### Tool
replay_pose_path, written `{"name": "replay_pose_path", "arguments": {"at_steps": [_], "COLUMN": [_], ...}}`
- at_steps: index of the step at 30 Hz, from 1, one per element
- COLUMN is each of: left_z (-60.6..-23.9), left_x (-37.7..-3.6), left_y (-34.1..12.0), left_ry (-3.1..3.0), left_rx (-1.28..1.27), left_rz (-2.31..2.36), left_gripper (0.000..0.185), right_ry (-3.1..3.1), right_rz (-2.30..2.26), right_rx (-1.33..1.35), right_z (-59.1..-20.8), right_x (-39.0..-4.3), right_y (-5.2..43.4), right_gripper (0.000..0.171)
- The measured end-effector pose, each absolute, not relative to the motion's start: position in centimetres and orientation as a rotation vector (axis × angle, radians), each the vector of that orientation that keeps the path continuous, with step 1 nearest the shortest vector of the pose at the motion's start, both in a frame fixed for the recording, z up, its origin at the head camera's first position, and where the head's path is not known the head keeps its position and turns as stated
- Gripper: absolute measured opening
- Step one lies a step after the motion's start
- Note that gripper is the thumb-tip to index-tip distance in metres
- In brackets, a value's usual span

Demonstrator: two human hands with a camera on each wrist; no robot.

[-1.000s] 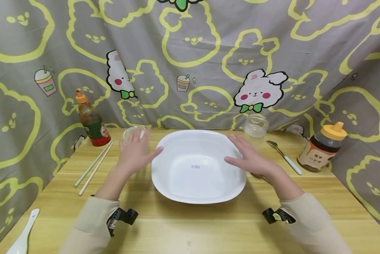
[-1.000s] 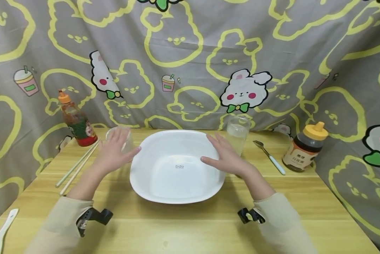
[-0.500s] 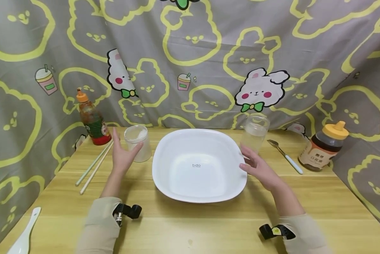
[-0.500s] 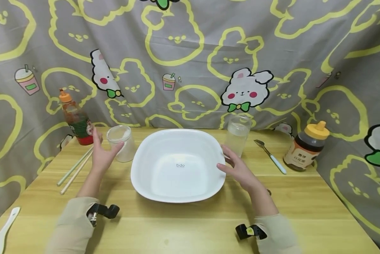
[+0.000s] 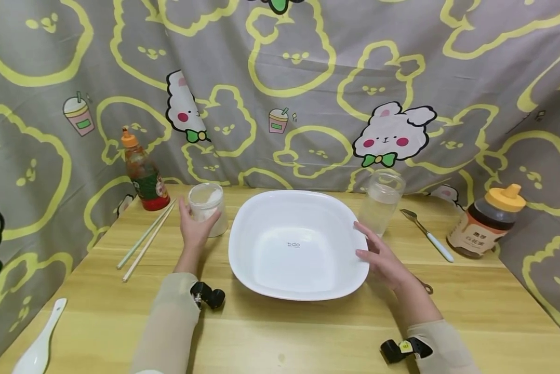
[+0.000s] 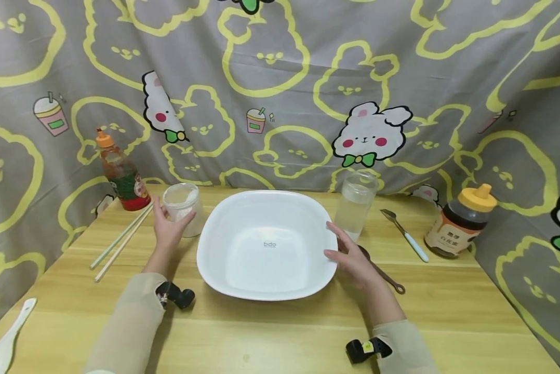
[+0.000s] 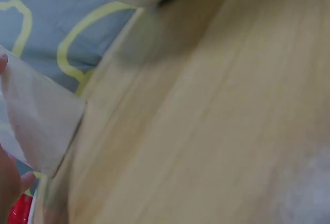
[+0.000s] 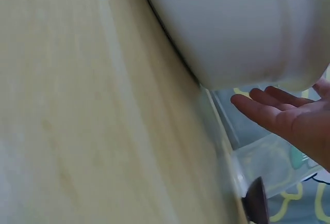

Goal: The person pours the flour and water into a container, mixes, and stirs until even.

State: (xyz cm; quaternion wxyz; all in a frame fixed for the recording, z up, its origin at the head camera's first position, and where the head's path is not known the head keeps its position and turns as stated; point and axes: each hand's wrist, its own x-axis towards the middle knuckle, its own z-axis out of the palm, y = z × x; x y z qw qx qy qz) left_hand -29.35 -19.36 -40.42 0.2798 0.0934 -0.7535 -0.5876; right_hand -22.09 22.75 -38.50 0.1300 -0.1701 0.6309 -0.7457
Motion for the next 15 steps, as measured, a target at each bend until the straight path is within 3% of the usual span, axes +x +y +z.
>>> {"name": "replay_pose_path", "arguments": {"at_steps": [15], "left_z": [-42.1], "left_x": [-30.7], "left_y": [-19.1], "left_ry": [-2.11], "left_rx": [0.226], "left_rz": [-1.398], "left_gripper": [0.102], "right_ry": [1.626], "right_rz": [-2.326], "right_rx": [-0.425], "right_z": [-39.2], "right_x": [-21.6], "right_y": [22.4], "right_gripper": [0.066]}}
